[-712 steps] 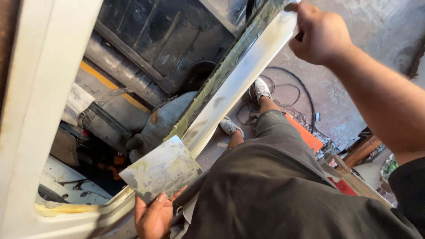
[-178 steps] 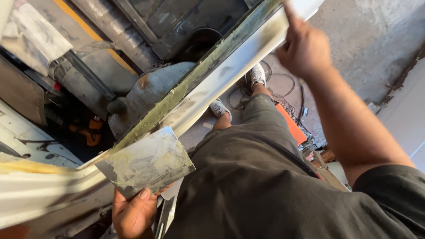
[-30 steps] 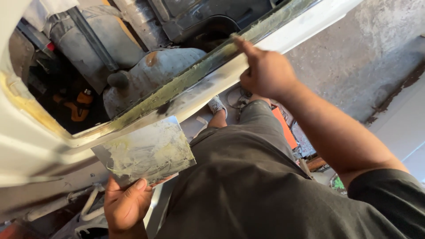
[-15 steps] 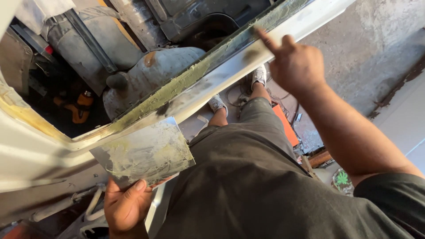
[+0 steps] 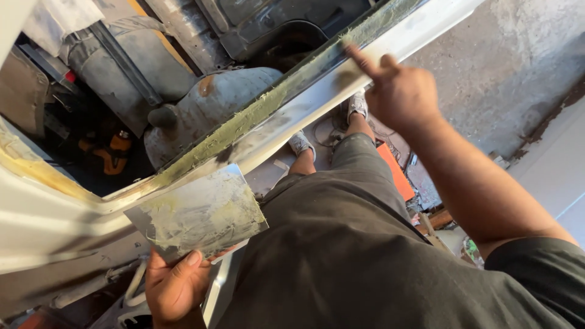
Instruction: The person applies a greenish body filler to the edge of a white car door using a metal spreader. They repeatedly scoop the compound from a small metal palette held in the left hand and smooth it onto the door's frame.
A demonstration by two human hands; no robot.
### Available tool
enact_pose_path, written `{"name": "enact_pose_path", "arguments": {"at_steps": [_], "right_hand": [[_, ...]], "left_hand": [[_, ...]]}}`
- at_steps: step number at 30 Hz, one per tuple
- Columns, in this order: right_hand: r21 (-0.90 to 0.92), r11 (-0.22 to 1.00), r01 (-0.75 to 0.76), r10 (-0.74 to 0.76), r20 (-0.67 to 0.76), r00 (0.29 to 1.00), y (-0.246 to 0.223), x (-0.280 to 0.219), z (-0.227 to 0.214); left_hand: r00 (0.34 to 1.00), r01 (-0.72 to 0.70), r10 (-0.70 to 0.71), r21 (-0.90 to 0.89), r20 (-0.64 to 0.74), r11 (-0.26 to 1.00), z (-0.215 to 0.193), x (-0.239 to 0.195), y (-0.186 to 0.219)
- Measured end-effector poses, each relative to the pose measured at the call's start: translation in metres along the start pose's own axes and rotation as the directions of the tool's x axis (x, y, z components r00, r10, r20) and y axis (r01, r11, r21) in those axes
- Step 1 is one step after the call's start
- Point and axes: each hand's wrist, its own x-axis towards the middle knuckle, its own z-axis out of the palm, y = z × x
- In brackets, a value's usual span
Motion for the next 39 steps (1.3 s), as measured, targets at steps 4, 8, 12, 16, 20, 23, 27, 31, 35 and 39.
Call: {"name": "enact_pose_path", "arguments": {"at_steps": [4,8,12,16,20,23,27,31,35,39], "right_hand": [[0.058,0.998,-0.025,0.039,-0.243,0.969,0.031,-0.006,0.027],[0.411,0.911,0.021,0.126,-0.326,0.937,0.021,0.0,0.025],[0.548,0.835,-0.055,0.094,-0.043,0.995,-0.018,-0.002,0.014],[0.534,0.843,-0.062,0.002,0.112,0.994,-0.055,-0.014,0.001],[0.48,0.861,0.167,-0.231,0.077,0.97,-0.068,-0.019,0.013],[0.322,0.923,0.209,-0.229,0.027,0.973,-0.051,-0.012,0.018],[0.263,0.944,0.197,-0.151,-0.186,0.971,-0.023,-0.007,0.051],[0.383,0.894,0.232,-0.148,-0.237,0.96,-0.022,-0.01,0.051],[0.279,0.942,0.188,-0.13,-0.214,0.968,-0.021,-0.007,0.04],[0.312,0.941,0.128,-0.034,-0.29,0.956,-0.008,-0.02,0.023]], "left_hand": [[0.998,-0.01,0.013,0.064,-0.053,0.998,0.002,-0.004,0.0],[0.997,-0.028,0.032,0.063,-0.07,0.998,0.002,0.0,-0.002],[0.997,-0.002,0.009,0.078,-0.083,0.997,0.011,0.002,-0.001],[1.0,0.018,-0.017,0.08,-0.016,0.997,0.017,0.006,0.0],[1.0,0.011,-0.011,0.056,-0.006,0.998,0.02,0.006,0.0],[1.0,-0.003,0.002,0.031,0.028,1.0,0.017,0.009,-0.001],[1.0,0.006,-0.006,0.053,0.003,0.999,0.019,0.009,-0.002],[1.0,0.02,-0.019,0.061,-0.009,0.998,0.016,0.008,-0.002],[1.0,0.006,-0.006,0.045,-0.015,0.999,0.016,0.009,-0.001],[0.999,-0.009,0.008,0.02,0.036,1.0,0.009,0.008,0.0]]}}
